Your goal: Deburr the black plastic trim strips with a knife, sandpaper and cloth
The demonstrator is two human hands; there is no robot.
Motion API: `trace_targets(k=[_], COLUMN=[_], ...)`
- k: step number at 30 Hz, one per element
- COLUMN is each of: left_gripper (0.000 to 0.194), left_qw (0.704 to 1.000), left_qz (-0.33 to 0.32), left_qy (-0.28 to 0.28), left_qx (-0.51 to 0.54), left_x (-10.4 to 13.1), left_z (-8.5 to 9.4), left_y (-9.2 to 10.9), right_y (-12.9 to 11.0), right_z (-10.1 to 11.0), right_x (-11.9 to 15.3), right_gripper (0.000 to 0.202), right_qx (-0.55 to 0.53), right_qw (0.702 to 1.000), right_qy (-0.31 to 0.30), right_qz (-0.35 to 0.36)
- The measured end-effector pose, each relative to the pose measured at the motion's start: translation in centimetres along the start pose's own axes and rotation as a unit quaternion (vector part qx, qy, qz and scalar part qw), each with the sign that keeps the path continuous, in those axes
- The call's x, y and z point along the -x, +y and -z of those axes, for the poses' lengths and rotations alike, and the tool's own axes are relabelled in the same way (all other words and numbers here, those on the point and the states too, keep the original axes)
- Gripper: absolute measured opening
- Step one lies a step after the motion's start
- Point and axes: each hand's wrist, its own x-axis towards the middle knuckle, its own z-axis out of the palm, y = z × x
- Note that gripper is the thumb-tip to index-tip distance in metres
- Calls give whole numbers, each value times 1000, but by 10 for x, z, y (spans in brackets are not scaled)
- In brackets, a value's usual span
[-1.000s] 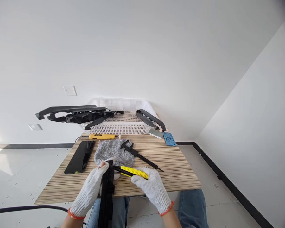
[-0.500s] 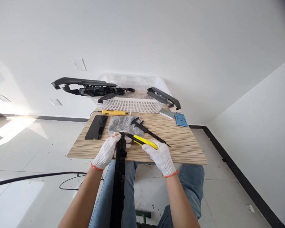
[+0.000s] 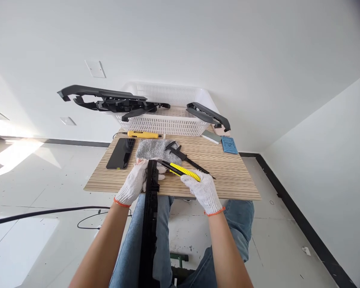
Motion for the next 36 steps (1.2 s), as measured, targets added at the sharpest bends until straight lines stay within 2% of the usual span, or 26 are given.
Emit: trace_targets(k=[5,11,14,17,21,25,29,33,36], left_gripper=[56,54,51,56,51,44,49,54,50], left_qw=[1000,995,996,997,996,994,993,990,991], left_qz=[-4,-18,-18,-23,-38,-49,-29,-22,-39], left_qy=[-26,-39,-34,-33,-54,-81,-109,-134,-129], left_qx=[-9,-93,-86,-68,-58,-56,-36,-25,-21], left_x=[1,9,15,18,20,21,25,33,39], left_z=[5,6,4,2,1,-1,-3,-8,-16], left_y=[-2,3,9,13,16,19,13,-1,-9], right_y=[0,-5,-5,-1,3,-1,-5,-3,-2], right_z=[-1,-2,0,0,-1,1,3,3,2], right_x=[0,0,-1,-2,-4,-4,-4,-7,-8], right_gripper=[41,40,42,46,49,45,43,42,45], right_qx=[27,7,9,-3,-73,-94,-92,-121,-131], right_qw=[1000,1000,1000,1000,997,994,994,992,991], right_qy=[4,-1,-13,-6,5,-24,-38,-15,-1], right_qz=[6,-15,-16,-10,-39,-49,-39,-23,-15])
